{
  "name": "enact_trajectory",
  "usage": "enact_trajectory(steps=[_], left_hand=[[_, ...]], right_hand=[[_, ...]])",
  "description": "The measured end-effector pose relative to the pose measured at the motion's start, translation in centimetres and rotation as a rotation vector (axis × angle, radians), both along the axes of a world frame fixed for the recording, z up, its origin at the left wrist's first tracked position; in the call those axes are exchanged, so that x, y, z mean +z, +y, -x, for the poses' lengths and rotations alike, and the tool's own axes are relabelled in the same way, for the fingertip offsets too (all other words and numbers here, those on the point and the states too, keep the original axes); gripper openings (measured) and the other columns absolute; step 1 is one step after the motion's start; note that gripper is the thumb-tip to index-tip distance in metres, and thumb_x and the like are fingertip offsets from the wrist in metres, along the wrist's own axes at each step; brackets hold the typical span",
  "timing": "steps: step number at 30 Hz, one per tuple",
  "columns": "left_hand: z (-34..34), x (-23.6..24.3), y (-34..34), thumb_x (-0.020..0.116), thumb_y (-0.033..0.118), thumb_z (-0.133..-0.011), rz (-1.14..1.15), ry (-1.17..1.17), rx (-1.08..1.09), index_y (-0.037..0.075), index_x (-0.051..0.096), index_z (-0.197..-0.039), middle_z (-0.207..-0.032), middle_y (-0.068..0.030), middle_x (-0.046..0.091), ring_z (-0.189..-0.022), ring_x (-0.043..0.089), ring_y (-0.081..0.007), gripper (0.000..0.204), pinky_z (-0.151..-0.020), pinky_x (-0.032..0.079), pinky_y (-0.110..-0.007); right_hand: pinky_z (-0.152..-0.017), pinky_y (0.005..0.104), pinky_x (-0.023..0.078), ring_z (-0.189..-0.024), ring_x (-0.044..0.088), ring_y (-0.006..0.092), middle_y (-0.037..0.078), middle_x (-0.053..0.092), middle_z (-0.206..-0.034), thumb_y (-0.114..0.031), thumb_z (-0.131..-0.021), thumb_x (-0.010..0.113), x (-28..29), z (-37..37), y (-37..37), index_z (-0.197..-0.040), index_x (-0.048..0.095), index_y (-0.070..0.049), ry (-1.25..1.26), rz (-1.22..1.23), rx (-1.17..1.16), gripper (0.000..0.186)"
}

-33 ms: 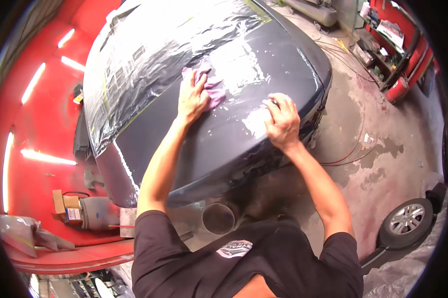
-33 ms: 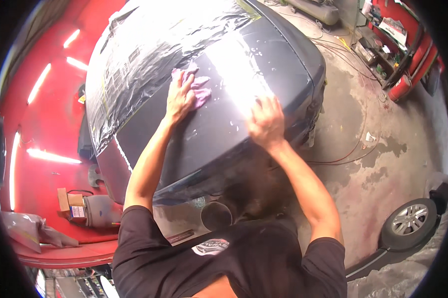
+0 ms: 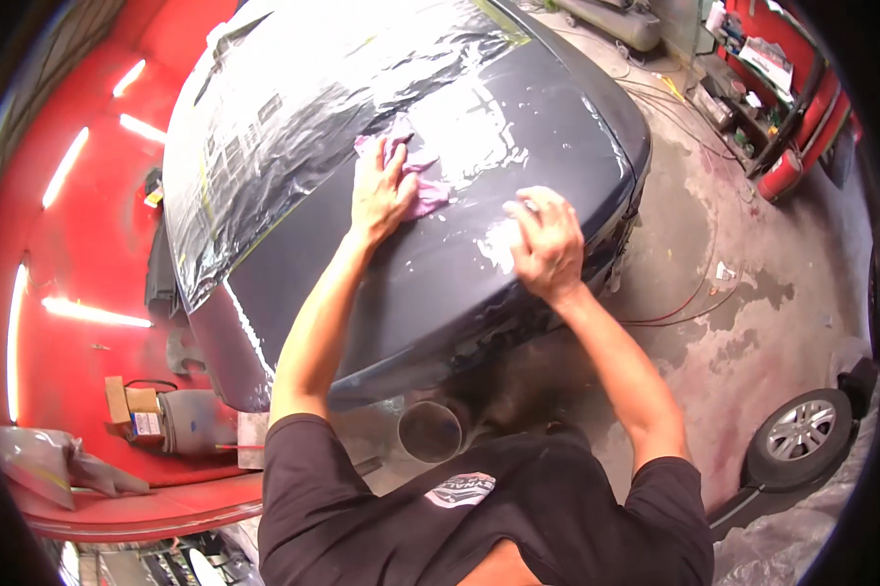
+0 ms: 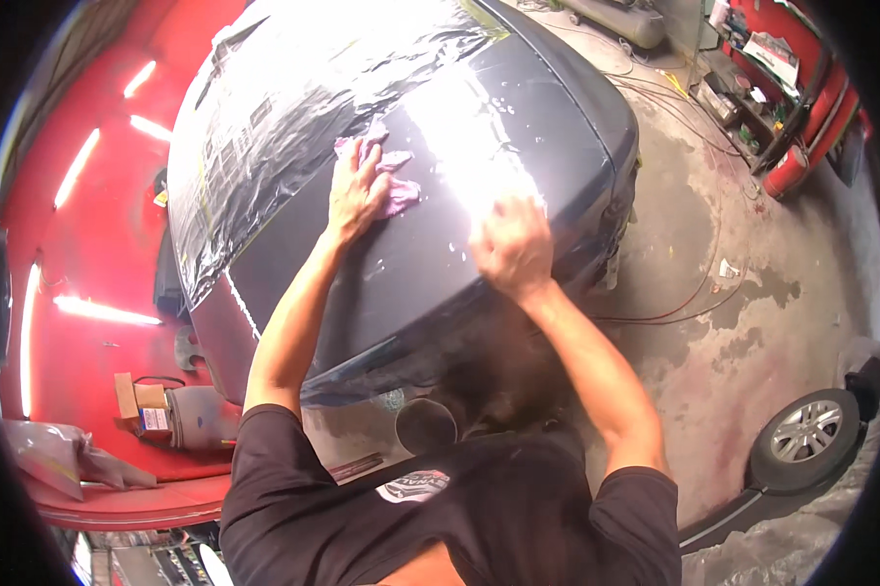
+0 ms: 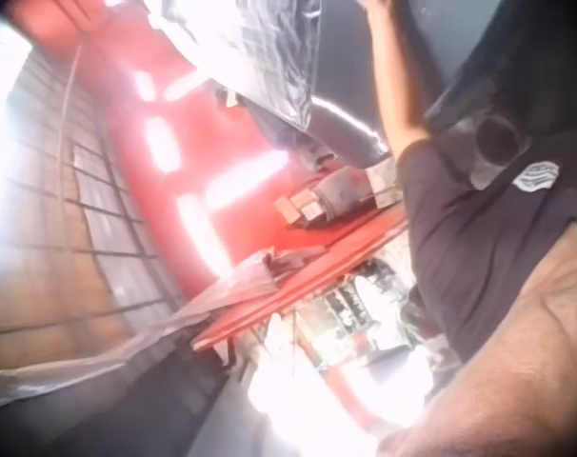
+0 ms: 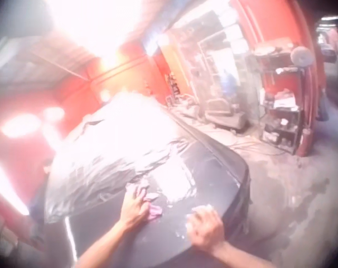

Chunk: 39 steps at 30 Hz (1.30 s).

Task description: The person sands the trunk of a car using a sanding block, then dips a cloth into a bucket of water and wipes down the sanded surface and the lower rear bumper area.

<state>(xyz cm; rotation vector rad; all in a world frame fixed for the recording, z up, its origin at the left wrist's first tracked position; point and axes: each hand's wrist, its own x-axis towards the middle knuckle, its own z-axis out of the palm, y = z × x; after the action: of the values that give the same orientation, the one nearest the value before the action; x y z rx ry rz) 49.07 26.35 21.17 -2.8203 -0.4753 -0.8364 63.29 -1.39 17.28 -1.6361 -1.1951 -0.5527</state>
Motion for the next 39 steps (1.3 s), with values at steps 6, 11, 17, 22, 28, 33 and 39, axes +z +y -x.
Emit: enact_trajectory(steps=[6, 11, 17, 22, 28, 33, 39], left_hand=[[-13.7, -0.1, -1.1, 0.053, 0.029, -0.101, 0.183, 0.083, -0.04, 0.007, 0.057, -0.143, -0.157, -0.0208, 0.041, -0.142, 0.042, -0.0422, 0.047, -0.117, 0.036, -0.049], [-24.4, -0.8, 0.2, 0.048, 0.028, -0.103, 0.187, 0.121, -0.091, 0.01, 0.055, -0.145, -0.161, -0.0193, 0.037, -0.145, 0.038, -0.0419, 0.047, -0.12, 0.033, -0.049], [-31.8, 0.7, 0.4, 0.047, 0.027, -0.102, 0.18, 0.183, -0.131, 0.013, 0.055, -0.145, -0.162, -0.0217, 0.034, -0.145, 0.038, -0.0445, 0.046, -0.12, 0.034, -0.05], [-32.4, -0.3, 0.0, 0.052, 0.021, -0.096, -0.027, 0.099, -0.107, -0.001, 0.062, -0.127, -0.13, -0.027, 0.056, -0.117, 0.057, -0.0442, 0.039, -0.103, 0.046, -0.052], [-29.3, -2.7, -8.0, 0.056, 0.022, -0.093, 0.018, 0.048, -0.312, -0.002, 0.064, -0.113, -0.12, -0.0273, 0.056, -0.115, 0.053, -0.0428, 0.032, -0.102, 0.042, -0.051], [-24.0, -3.8, -16.6, 0.058, 0.02, -0.092, 0.156, 0.133, -0.584, 0.003, 0.063, -0.127, -0.128, -0.0238, 0.057, -0.124, 0.053, -0.0407, 0.04, -0.108, 0.041, -0.047], [-22.4, -4.4, -17.5, 0.048, 0.031, -0.096, 0.135, 0.115, -0.389, 0.01, 0.056, -0.143, -0.146, -0.015, 0.051, -0.142, 0.043, -0.0303, 0.052, -0.118, 0.028, -0.059]], right_hand=[[-0.095, 0.0465, 0.049, -0.105, 0.063, 0.0341, 0.013, 0.066, -0.108, -0.013, -0.076, 0.067, -1.7, -0.1, 0.2, -0.1, 0.072, -0.001, 0.078, -0.013, 0.026, 0.027], [-0.095, 0.0468, 0.05, -0.1, 0.064, 0.0338, 0.012, 0.067, -0.103, -0.009, -0.075, 0.065, -2.0, -0.6, 0.4, -0.098, 0.071, 0.0, 0.064, -0.062, 0.039, 0.025], [-0.087, 0.0459, 0.053, -0.095, 0.065, 0.0326, 0.013, 0.068, -0.102, -0.012, -0.079, 0.066, -2.4, -1.0, 0.3, -0.098, 0.071, -0.002, 0.052, -0.091, 0.003, 0.022], [-0.087, 0.044, 0.053, -0.097, 0.065, 0.0313, 0.012, 0.068, -0.102, -0.011, -0.079, 0.067, -2.6, -0.1, 0.4, -0.096, 0.073, -0.001, 0.069, -0.133, 0.02, 0.021], [-0.099, 0.0471, 0.05, -0.101, 0.064, 0.0325, 0.014, 0.068, -0.105, -0.008, -0.078, 0.069, -2.5, -0.4, 0.1, -0.095, 0.072, 0.0, 0.08, -0.153, 0.066, 0.019], [-0.109, 0.0526, 0.045, -0.114, 0.062, 0.0356, 0.016, 0.068, -0.11, -0.003, -0.08, 0.069, -4.8, -0.2, -4.6, -0.099, 0.073, 0.0, 0.079, -0.137, 0.069, 0.019], [-0.104, 0.0479, 0.048, -0.115, 0.062, 0.0341, 0.014, 0.069, -0.115, -0.004, -0.086, 0.065, -11.1, 3.4, -13.9, -0.104, 0.074, -0.003, 0.301, 0.103, -0.048, 0.02]])
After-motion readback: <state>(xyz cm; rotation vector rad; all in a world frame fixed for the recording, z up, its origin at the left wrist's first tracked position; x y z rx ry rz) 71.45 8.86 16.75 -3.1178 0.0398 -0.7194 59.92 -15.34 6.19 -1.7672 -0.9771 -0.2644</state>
